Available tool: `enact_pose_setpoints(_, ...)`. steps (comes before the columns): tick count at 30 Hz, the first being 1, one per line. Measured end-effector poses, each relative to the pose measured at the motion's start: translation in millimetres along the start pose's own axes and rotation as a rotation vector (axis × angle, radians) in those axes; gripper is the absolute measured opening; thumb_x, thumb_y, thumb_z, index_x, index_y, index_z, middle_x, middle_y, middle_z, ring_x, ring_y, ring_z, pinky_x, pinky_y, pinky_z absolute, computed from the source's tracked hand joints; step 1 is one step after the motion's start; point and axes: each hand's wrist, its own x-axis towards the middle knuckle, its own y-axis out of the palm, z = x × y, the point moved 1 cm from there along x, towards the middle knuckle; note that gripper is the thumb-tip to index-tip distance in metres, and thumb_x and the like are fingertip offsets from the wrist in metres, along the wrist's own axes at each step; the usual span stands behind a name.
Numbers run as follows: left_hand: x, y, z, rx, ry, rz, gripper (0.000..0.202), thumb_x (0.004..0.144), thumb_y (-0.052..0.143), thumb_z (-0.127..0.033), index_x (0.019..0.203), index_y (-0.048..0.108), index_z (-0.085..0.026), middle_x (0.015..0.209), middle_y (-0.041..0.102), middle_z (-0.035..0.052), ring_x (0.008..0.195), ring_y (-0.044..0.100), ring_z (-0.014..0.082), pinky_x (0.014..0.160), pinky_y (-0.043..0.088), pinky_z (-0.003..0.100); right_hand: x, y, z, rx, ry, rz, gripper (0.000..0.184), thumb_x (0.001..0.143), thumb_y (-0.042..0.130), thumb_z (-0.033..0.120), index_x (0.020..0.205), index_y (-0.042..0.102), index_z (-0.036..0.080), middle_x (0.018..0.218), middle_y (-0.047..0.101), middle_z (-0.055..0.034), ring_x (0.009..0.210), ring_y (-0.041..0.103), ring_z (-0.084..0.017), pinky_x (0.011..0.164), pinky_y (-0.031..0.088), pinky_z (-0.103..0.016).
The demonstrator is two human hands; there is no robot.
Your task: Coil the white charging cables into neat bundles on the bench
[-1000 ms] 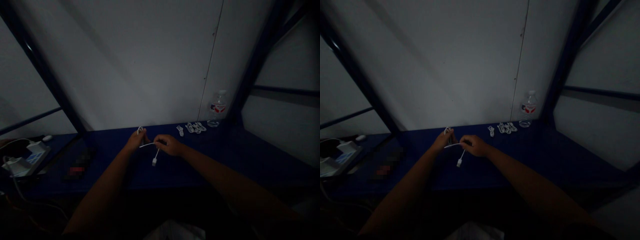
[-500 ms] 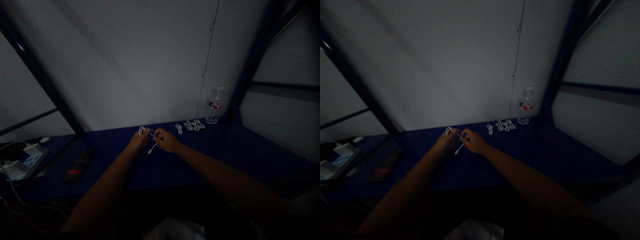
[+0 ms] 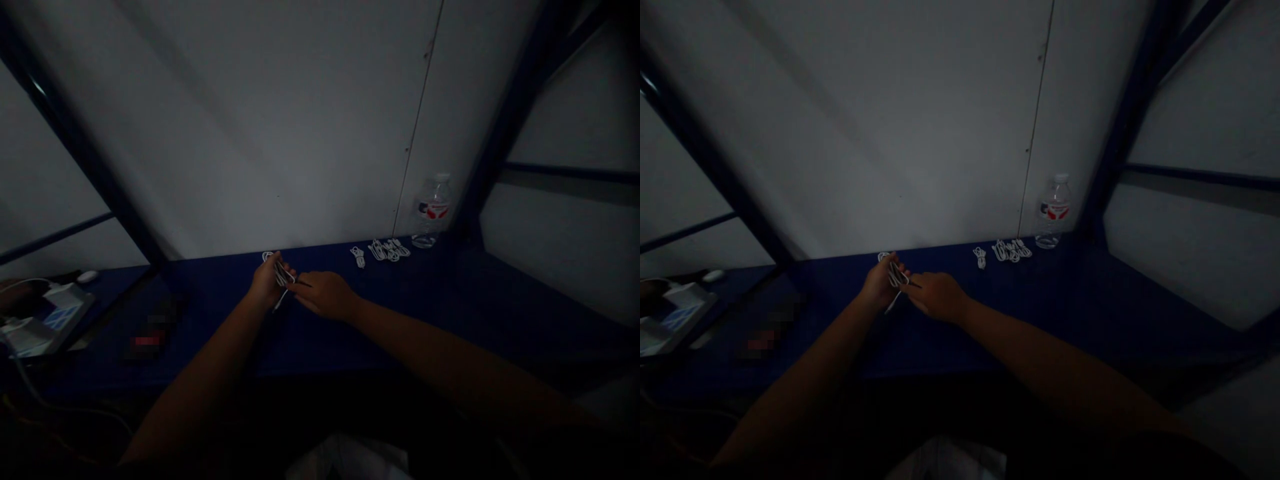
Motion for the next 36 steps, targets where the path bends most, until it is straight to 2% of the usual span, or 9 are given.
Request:
enact_pose_setpoints(4,-1,1.3,4,0.057,-0.055,0.121,0.021,0.086,0.059,-0.035,0.076,0.053,-0.017,0.06,0.058,0.0004,0.05,0.056,0.0126,0.049,0.044,0.024,1,-2,-3,-0.056,-0.002,0.0,0.026,0.098,0.041,0.027,0.111,0.062,0.019,0.106,0.065,-0.0112,0.093,0.058,-0.021,0.074,0.044,-0.031)
enact_pose_setpoints(8,-4,0.4,4,0.101,-0.031,0.177,0.025,0.084,0.063,-0.039,0.077,0.054,-0.016,0.062,0.058,0.0007,0.051,0.056,0.0122,0.05,0.044,0.024,-3,-6,-8,0.107,0.008,-0.014,0.021,0.096,0.044,0.027,0.105,0.06,0.018,0.105,0.065,-0.0111,0.092,0.059,-0.021,0.076,0.045,-0.032)
enact_pose_setpoints(13,-4,4.3,8,0.205,0.1,0.191,0.046,0.082,0.055,-0.064,0.082,0.057,-0.018,0.062,0.055,-0.0004,0.051,0.054,0.0116,0.049,0.042,0.023,1,4,-10,0.535,0.309,-0.183,0.016,0.093,0.05,0.031,0.093,0.059,0.018,0.08,0.066,-0.0039,0.066,0.06,-0.013,0.063,0.045,-0.026)
enact_pose_setpoints(16,-2,9.8,17,0.291,0.209,0.182,0.058,0.079,0.047,-0.076,0.08,0.058,-0.019,0.062,0.053,-0.0001,0.05,0.051,0.0106,0.045,0.038,0.022,8,17,-13,0.787,0.464,-0.144,0.019,0.089,0.054,0.034,0.087,0.061,0.017,0.072,0.066,-0.0021,0.057,0.059,-0.012,0.055,0.044,-0.024)
enact_pose_setpoints(20,-6,14.2,31,0.456,0.111,0.262,0.067,0.075,0.039,-0.083,0.081,0.056,-0.019,0.055,0.05,-0.0007,0.04,0.043,0.01,0.036,0.028,0.021,10,23,-20,0.863,0.557,-0.098,0.023,0.087,0.055,0.036,0.078,0.063,0.016,0.069,0.067,-0.0025,0.058,0.06,-0.013,0.055,0.045,-0.024)
enact_pose_setpoints(25,-19,11.8,29,0.467,0.001,0.411,0.058,0.076,0.058,-0.071,0.101,0.056,-0.019,0.05,0.036,-0.0083,0.033,0.025,0.0045,0.034,0.016,0.018,3,8,-26,0.639,0.499,-0.237,0.017,0.084,0.059,0.034,0.085,0.064,0.017,0.074,0.064,-0.0029,0.064,0.057,-0.014,0.062,0.045,-0.027)
enact_pose_setpoints(29,-24,3.6,19,0.484,-0.075,0.586,0.062,0.075,0.068,-0.058,0.123,0.05,-0.023,0.051,0.037,-0.0089,0.035,0.024,0.0045,0.035,0.018,0.018,-2,-16,-28,0.483,0.402,-0.388,0.035,0.079,0.067,0.034,0.109,0.06,0.019,0.108,0.06,-0.0103,0.081,0.057,-0.018,0.077,0.049,-0.034)
enact_pose_setpoints(33,-24,-0.9,14,0.661,-0.038,0.693,0.069,0.059,0.085,-0.033,0.12,0.057,-0.019,0.066,0.06,0.0006,0.047,0.051,0.0106,0.046,0.041,0.022,-6,-22,-32,0.644,0.149,-0.115,0.034,0.082,0.065,0.033,0.114,0.063,0.023,0.121,0.058,-0.0083,0.102,0.059,-0.02,0.09,0.048,-0.035)
enact_pose_setpoints(36,-24,1.1,13,0.722,0.179,0.683,0.096,0.045,0.088,-0.015,0.133,0.051,-0.022,0.102,0.068,0.0122,0.089,0.068,0.0254,0.074,0.053,0.034,-10,-13,-40,0.781,0.159,0.033,0.029,0.082,0.066,0.032,0.109,0.065,0.022,0.108,0.066,-0.0055,0.097,0.063,-0.019,0.088,0.05,-0.035)
